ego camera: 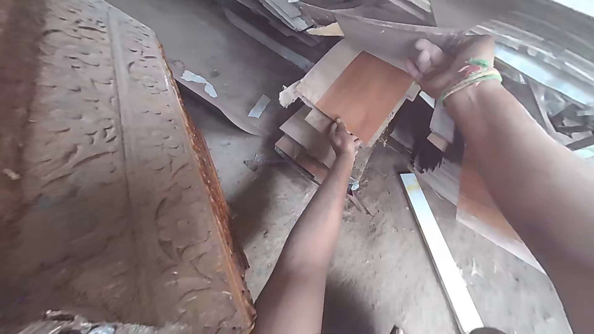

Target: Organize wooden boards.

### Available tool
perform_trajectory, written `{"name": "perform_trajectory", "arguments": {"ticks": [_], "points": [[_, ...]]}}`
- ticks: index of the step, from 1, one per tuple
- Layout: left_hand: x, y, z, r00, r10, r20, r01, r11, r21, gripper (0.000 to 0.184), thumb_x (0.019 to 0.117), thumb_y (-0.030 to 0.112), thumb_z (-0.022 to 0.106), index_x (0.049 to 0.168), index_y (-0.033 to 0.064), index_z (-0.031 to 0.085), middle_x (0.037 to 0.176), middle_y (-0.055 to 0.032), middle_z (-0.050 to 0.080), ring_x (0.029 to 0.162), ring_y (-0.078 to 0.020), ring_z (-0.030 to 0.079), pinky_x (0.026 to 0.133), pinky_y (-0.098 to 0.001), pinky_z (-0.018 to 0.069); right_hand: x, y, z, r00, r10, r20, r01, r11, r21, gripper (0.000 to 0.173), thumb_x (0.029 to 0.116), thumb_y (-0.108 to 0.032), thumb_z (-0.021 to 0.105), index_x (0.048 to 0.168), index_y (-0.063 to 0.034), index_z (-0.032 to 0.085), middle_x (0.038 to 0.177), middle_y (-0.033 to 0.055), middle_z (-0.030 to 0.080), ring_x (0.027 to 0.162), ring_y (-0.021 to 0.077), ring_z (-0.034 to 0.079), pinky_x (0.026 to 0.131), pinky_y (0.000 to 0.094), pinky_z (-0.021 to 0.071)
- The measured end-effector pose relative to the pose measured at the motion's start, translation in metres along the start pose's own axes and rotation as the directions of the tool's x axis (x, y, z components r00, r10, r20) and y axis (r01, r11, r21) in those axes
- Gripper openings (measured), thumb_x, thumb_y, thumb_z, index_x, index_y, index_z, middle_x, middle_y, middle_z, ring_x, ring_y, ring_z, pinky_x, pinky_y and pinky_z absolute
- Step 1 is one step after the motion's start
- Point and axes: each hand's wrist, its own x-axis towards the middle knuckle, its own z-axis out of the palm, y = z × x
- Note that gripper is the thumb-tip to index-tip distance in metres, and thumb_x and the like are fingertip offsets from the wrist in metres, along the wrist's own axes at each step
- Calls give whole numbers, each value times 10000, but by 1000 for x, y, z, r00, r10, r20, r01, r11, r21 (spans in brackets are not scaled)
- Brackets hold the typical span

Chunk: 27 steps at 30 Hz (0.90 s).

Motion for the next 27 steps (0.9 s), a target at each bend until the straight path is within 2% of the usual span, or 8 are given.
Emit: {"name": "perform_trajectory", "arguments": {"ticks": [4,10,14,16,21,25,27], "points": [[-1,1,-1,1000,5,11,-5,1000,-2,451,1090,445,451,1356,105,580,1185,-217,647,908,-349,698,686,-541,609,0,2,-2,1000,-21,21,21,1000,-16,428,1092,-429,250,1256,-111,485,998,143,703,848,266,701,827,472,576],[-5,5,1,1000,-3,18,3,1000,-2,498,1093,492,397,1323,92,584,1137,-214,671,864,-338,711,665,-528,613,-2,0,0,1000,-6,14,6,1000,-12,402,1090,-378,304,1250,-77,517,983,154,705,796,255,699,789,435,590],[-9,11,5,999,-43,7,43,998,-48,594,1067,583,372,1330,90,572,1154,-207,680,914,-347,716,715,-562,612,5,1,-2,1000,4,6,-4,1000,-11,378,1077,-348,330,1259,-62,497,994,169,717,795,266,708,787,442,593],[-9,13,6,997,-78,6,78,994,-73,635,1040,629,398,1365,111,570,1221,-195,676,978,-355,712,759,-581,606,10,1,-5,1000,9,25,-9,1000,-4,397,1077,-362,309,1235,-58,510,997,171,718,811,276,712,795,453,594],[-7,14,4,996,-81,27,83,995,-58,621,1065,595,362,1369,89,554,1236,-209,668,994,-361,709,774,-586,602,6,2,-5,1000,16,4,-16,1000,-6,396,1077,-365,311,1246,-59,496,1020,185,723,838,291,723,798,458,597],[-8,13,5,998,-64,18,65,997,-45,588,1074,575,357,1344,94,564,1182,-209,673,921,-353,712,715,-569,605,8,1,-6,1000,15,4,-15,1000,3,406,1071,-365,303,1258,-57,491,1047,190,721,866,303,724,818,474,592],[-7,14,4,997,-71,15,72,996,-54,581,1074,570,368,1367,104,554,1217,-210,666,951,-357,710,726,-571,605,7,1,-6,1000,16,19,-16,1000,-2,410,1083,-376,279,1253,-64,482,1049,180,716,878,300,724,825,468,594]]}}
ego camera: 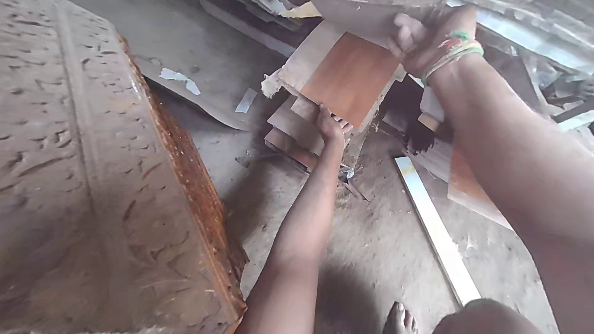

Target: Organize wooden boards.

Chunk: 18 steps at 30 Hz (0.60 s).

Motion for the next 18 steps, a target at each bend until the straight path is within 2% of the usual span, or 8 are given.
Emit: {"name": "perform_trajectory", "arguments": {"ticks": [3,6,8,11,13,15,17,18], "points": [[-5,5,3,1000,-5,-5,5,1000,-9,584,1072,572,373,1372,105,556,1237,-208,659,981,-360,706,748,-573,606,0,2,-1,1000,-15,21,15,1000,-22,416,1090,-378,263,1241,-70,499,1021,168,715,848,281,717,808,456,594],[-22,17,19,999,31,-27,-30,999,17,627,1069,599,346,1296,75,604,1165,-208,691,931,-356,729,723,-562,628,0,2,-1,1000,-29,9,29,999,-13,433,1091,-394,258,1252,-70,497,1015,172,717,864,289,717,829,472,587],[-37,28,29,999,38,-1,-38,999,37,677,1063,631,299,1322,73,580,1207,-204,673,989,-342,718,776,-549,625,-1,3,-1,1000,-24,7,24,1000,1,443,1093,-405,247,1263,-75,488,1031,172,711,867,288,713,841,480,581],[-48,36,43,991,102,85,-113,985,134,699,1060,644,251,1414,93,495,1362,-187,597,1175,-328,648,905,-566,592,-3,2,1,1000,-1,-5,1,1000,17,466,1093,-441,241,1291,-92,477,1023,164,708,858,275,707,840,463,580],[-61,39,51,969,164,183,-198,963,182,628,1081,577,299,1525,146,404,1445,-168,534,1265,-314,580,978,-571,539,-6,1,1,1000,12,-24,-12,1000,-1,447,1094,-445,262,1299,-100,460,1028,163,704,859,278,712,815,457,591],[-74,38,61,946,215,244,-258,953,160,510,1081,450,456,1487,143,427,1315,-159,603,1120,-276,631,872,-498,562,-8,0,0,999,39,-31,-40,999,-26,426,1093,-433,281,1307,-107,452,1031,157,701,851,272,712,789,446,596],[-78,37,67,927,180,329,-198,980,22,590,1050,293,581,1556,167,306,1419,-164,547,1229,-298,619,966,-532,582,-11,-2,-1,998,65,-20,-66,997,-47,410,1090,-411,258,1287,-110,455,1049,145,706,889,272,719,811,455,596],[-80,36,70,920,168,353,-165,986,-39,648,1038,237,608,1580,186,257,1445,-177,523,1232,-319,622,959,-544,590,-14,-3,-1,997,70,-24,-72,996,-56,414,1093,-397,262,1283,-98,476,1051,146,708,901,274,720,822,457,597]]}}
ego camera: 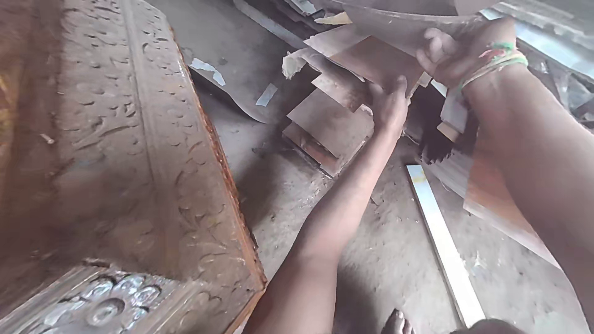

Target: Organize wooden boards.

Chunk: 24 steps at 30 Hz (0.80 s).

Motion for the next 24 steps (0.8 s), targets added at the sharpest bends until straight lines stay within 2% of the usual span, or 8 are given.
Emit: {"name": "perform_trajectory", "arguments": {"ticks": [2,6,9,14,16,18,21,24], "points": [[-2,2,5,997,23,75,-18,998,-67,739,1030,171,620,1609,208,163,1472,-202,485,1220,-347,629,931,-542,604,-7,-2,1,1000,21,-16,-22,998,-51,448,1102,-410,244,1282,-85,495,1028,139,704,882,258,718,816,431,600],[6,4,15,984,63,167,-46,994,-99,768,1019,201,650,1616,181,167,1351,-236,595,1108,-358,699,917,-523,620,-10,-5,-4,996,84,3,-80,965,-251,456,1113,-374,236,1315,-88,527,1071,99,718,855,190,720,787,343,604],[10,10,23,972,98,213,-84,994,-73,788,1024,150,628,1623,149,116,1302,-237,605,1080,-319,700,901,-487,625,-5,-7,-5,997,75,25,-65,962,-267,380,1102,-307,279,1261,-76,536,996,96,704,786,166,695,754,328,591],[12,17,31,966,186,178,-192,981,18,630,968,55,622,1525,34,328,1213,-211,610,1001,-247,689,837,-401,631,-9,-19,-14,990,137,34,-115,922,-371,256,1040,-247,477,1205,-79,580,994,87,719,827,167,717,801,314,600],[13,18,34,966,214,146,-224,973,55,492,966,65,630,1416,9,439,1044,-185,662,860,-224,700,746,-378,627,-12,-23,-20,990,140,30,-116,910,-399,245,1027,-248,535,1212,-91,567,963,76,705,799,163,717,767,309,613],[12,19,36,968,215,131,-229,968,100,536,965,82,623,1455,15,414,1106,-181,660,921,-219,699,792,-379,621,-21,-27,-27,994,96,53,-71,932,-356,259,1043,-225,515,1257,-80,524,1007,113,719,834,218,742,791,369,632],[14,21,39,972,177,157,-189,980,59,633,994,89,624,1533,12,301,1195,-244,633,957,-301,722,822,-454,649,-24,-31,-45,996,36,85,-14,967,-253,205,1064,-170,450,1235,-69,503,1040,122,690,887,235,729,838,391,622],[14,31,29,963,174,206,-211,962,174,505,937,32,680,1380,-60,456,1128,-230,665,939,-299,726,816,-445,650,-13,-8,-78,999,-23,-37,10,953,-303,214,1048,-156,436,1177,-45,566,927,78,722,745,161,713,702,314,612]]}}
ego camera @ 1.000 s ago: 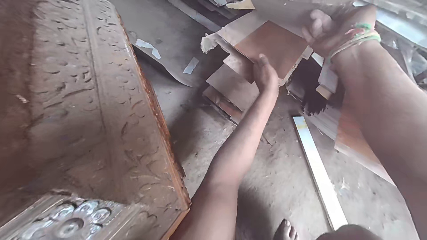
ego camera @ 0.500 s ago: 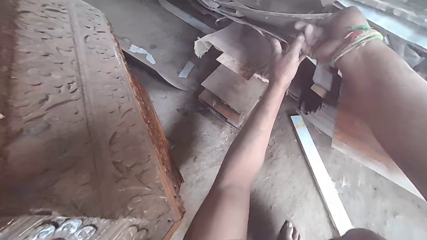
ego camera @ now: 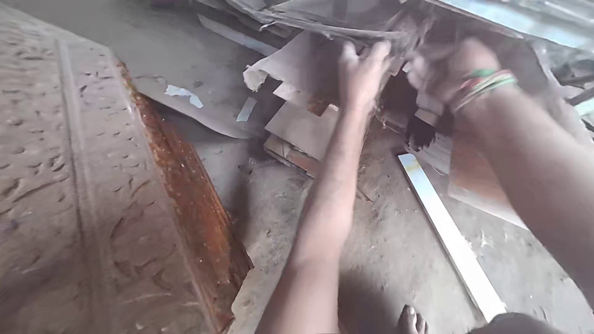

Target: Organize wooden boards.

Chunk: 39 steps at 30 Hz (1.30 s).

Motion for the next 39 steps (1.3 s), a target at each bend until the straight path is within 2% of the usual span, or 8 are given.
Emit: {"name": "perform_trajectory", "arguments": {"ticks": [6,8,14,18,23,28,34,39], "points": [[15,23,-30,997,34,68,-57,923,380,421,788,102,863,1119,-36,641,959,-141,739,851,-244,740,770,-415,648,9,72,-34,969,166,-184,-212,940,-268,241,976,-124,551,1187,-52,640,967,77,740,646,141,665,538,299,550],[20,30,-23,1000,12,20,-20,902,431,433,785,125,876,1111,-34,640,950,-141,754,831,-242,760,739,-386,660,-5,92,-38,993,24,-119,-79,871,-485,201,936,-151,632,1086,-33,696,877,86,734,634,171,661,576,376,568],[36,58,19,987,-88,-138,143,871,471,483,806,139,837,1209,6,607,1073,-160,716,898,-252,740,728,-383,639,-68,145,7,938,-252,240,339,516,-787,334,987,-157,597,1303,-59,638,1126,175,724,964,365,722,801,598,582],[45,76,27,976,-172,-131,216,768,603,539,825,224,822,1293,79,598,1171,-141,680,1014,-267,708,804,-425,620,-59,178,33,601,-646,471,716,173,-677,369,878,-52,648,1242,-24,698,1207,216,679,1064,376,684,850,501,591],[51,89,33,952,-270,-146,294,670,682,583,817,275,829,1324,97,600,1165,-154,673,977,-275,689,784,-432,592,-64,173,71,245,-733,635,876,-113,-468,327,934,-149,650,1235,-40,718,1234,179,709,1094,353,698,866,469,598],[55,98,37,923,-339,-183,369,638,675,631,818,241,839,1353,45,568,1292,-209,617,1150,-332,638,933,-495,553,-41,159,106,446,-506,738,742,-252,-621,551,978,-85,538,1520,-9,473,1618,202,397,1519,375,346,1195,674,260],[60,107,35,922,-320,-216,348,445,825,608,780,391,863,1235,54,642,1128,-170,646,970,-267,608,759,-440,508,-13,179,105,405,-506,761,740,-307,-598,424,958,-124,561,1365,-32,636,1434,207,606,1321,412,585,1047,622,468],[59,120,41,910,-360,-204,316,287,904,688,786,414,869,1317,54,619,1321,-200,620,1192,-322,584,936,-520,480,-12,114,106,296,-708,641,768,-222,-600,295,937,-125,617,1205,-97,736,1177,144,749,1023,351,741,736,518,606]]}}
